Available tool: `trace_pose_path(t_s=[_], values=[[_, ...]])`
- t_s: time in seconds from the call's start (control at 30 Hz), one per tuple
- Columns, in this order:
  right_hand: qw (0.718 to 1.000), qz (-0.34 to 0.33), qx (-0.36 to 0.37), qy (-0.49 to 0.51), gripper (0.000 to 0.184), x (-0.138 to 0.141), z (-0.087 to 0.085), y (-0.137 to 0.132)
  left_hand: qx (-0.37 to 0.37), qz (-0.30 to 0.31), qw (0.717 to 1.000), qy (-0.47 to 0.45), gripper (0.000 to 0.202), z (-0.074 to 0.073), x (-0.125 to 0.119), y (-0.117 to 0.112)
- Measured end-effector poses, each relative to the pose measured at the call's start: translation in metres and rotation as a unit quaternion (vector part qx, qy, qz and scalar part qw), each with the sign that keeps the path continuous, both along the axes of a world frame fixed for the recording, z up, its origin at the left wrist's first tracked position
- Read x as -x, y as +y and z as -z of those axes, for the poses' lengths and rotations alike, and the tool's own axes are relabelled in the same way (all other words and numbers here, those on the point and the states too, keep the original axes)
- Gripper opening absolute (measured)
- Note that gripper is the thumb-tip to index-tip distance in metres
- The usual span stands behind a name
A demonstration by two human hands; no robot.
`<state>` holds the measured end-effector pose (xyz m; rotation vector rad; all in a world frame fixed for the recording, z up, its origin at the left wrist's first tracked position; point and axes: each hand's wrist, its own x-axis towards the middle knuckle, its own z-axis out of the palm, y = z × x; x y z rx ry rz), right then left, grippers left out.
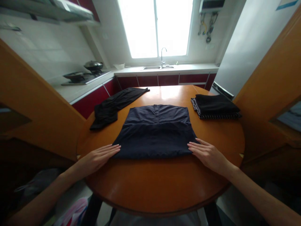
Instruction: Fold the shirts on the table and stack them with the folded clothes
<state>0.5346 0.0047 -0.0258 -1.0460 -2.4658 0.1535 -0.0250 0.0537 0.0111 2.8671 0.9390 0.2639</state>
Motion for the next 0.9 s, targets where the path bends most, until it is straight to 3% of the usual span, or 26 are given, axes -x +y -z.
trace_pose_path(t_s=[0.13,0.23,0.4,0.5,0.67,0.8,0.9], values=[[0.998,0.044,0.04,0.019,0.028,0.002,-0.015,0.004,0.049,-0.025,0.998,0.002,0.047,-0.02,-0.006,0.01],[0.988,0.128,0.041,0.077,0.03,0.013,-0.024,0.041,0.062,-0.086,0.993,-0.054,0.05,-0.025,-0.031,0.043],[0.981,0.148,0.07,0.104,0.031,0.041,-0.017,0.135,0.057,-0.09,0.985,-0.138,0.051,-0.005,-0.095,0.125],[0.982,0.12,0.114,0.095,0.024,0.05,-0.009,0.168,0.073,-0.065,0.984,-0.15,0.042,0.01,-0.119,0.154],[0.975,0.087,0.17,0.11,0.024,0.049,-0.01,0.179,0.087,-0.05,0.982,-0.16,0.037,0.021,-0.124,0.162],[0.957,0.069,0.259,0.109,0.045,0.046,-0.02,0.186,0.078,-0.1,0.981,-0.148,0.044,0.021,-0.123,0.159],[0.948,0.087,0.305,0.04,0.049,0.05,-0.022,0.19,0.068,-0.14,0.984,-0.088,0.05,0.023,-0.127,0.156]])
